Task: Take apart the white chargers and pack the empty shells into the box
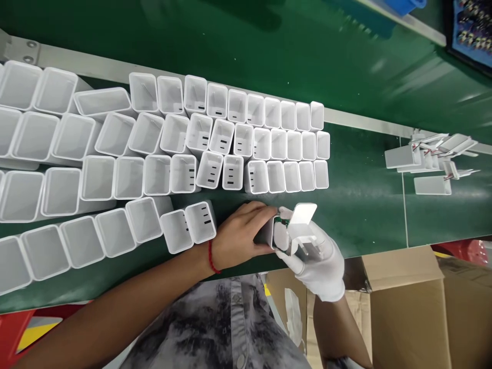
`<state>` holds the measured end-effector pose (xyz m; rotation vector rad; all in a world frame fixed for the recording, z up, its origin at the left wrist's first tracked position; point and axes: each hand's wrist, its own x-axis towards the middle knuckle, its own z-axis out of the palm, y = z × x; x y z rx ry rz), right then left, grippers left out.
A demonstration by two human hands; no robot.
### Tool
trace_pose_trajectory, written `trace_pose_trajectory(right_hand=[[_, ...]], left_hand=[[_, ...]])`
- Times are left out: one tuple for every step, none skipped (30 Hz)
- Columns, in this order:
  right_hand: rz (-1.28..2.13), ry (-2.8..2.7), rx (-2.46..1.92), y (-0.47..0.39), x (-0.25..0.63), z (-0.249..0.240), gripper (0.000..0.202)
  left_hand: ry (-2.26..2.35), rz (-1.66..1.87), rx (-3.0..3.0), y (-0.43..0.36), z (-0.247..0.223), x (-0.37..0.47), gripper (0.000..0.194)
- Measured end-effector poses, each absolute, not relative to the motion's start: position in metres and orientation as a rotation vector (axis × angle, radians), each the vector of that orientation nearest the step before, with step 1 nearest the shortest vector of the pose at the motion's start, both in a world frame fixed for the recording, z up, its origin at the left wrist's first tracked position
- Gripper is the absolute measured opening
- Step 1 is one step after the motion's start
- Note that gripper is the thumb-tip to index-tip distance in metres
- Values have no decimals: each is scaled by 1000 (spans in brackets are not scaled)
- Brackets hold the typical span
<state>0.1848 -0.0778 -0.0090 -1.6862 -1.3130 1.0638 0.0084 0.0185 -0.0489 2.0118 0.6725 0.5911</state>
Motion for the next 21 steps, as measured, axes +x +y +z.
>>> trace_pose_trajectory(right_hand=[[1055,-1327,-1676,-78,185,-10,54],[1042,-1338,-1664,-78,186,-11,56],[1027,-1347,-1655,-78,186,-13,56],[1016,-1354,-1649,-78,186,-13,56],[1012,-1361,-1645,-77,187,-13,56],[1016,-1375,-1640,-76,187,-13,56],[1016,-1393,-1637,-74,188,-11,57],[1012,-1417,-1640,-72,188,-10,58],[1006,-1458,-1646,-70,188,-8,59],[999,-1514,-1648,-69,189,-7,63],[998,-1570,-1645,-68,189,-6,67],[1012,-1602,-1634,-69,189,-7,73],[1043,-1596,-1617,-70,189,-8,79],[1086,-1552,-1599,-71,188,-9,84],[1130,-1472,-1588,-74,186,-11,87],[1163,-1367,-1587,-77,183,-13,85],[1180,-1261,-1594,-79,180,-15,79],[1180,-1168,-1608,-81,176,-16,71],[1163,-1090,-1626,-82,171,-17,62],[1139,-1024,-1645,-83,166,-18,54],[1117,-966,-1662,-83,161,-19,49]], left_hand=[[674,591,2010,18,-48,8,57],[674,595,2010,18,-48,8,56],[673,601,2009,18,-48,8,56],[673,606,2009,18,-48,8,56],[674,608,2008,18,-48,9,56],[675,607,2005,18,-48,9,55],[679,605,2002,18,-48,9,55],[682,603,2000,17,-48,9,55],[683,605,2001,17,-48,9,54],[684,608,2005,17,-48,9,53],[683,608,2009,17,-49,9,51],[679,610,2013,17,-49,9,50],[676,617,2015,17,-49,10,50],[675,624,2017,17,-49,10,52],[675,628,2018,18,-49,10,54],[674,631,2021,18,-49,10,56],[673,634,2025,18,-48,10,55],[671,636,2028,18,-48,10,52],[670,636,2033,18,-47,10,48],[668,641,2040,18,-47,11,44],[669,652,2048,18,-47,11,41]])
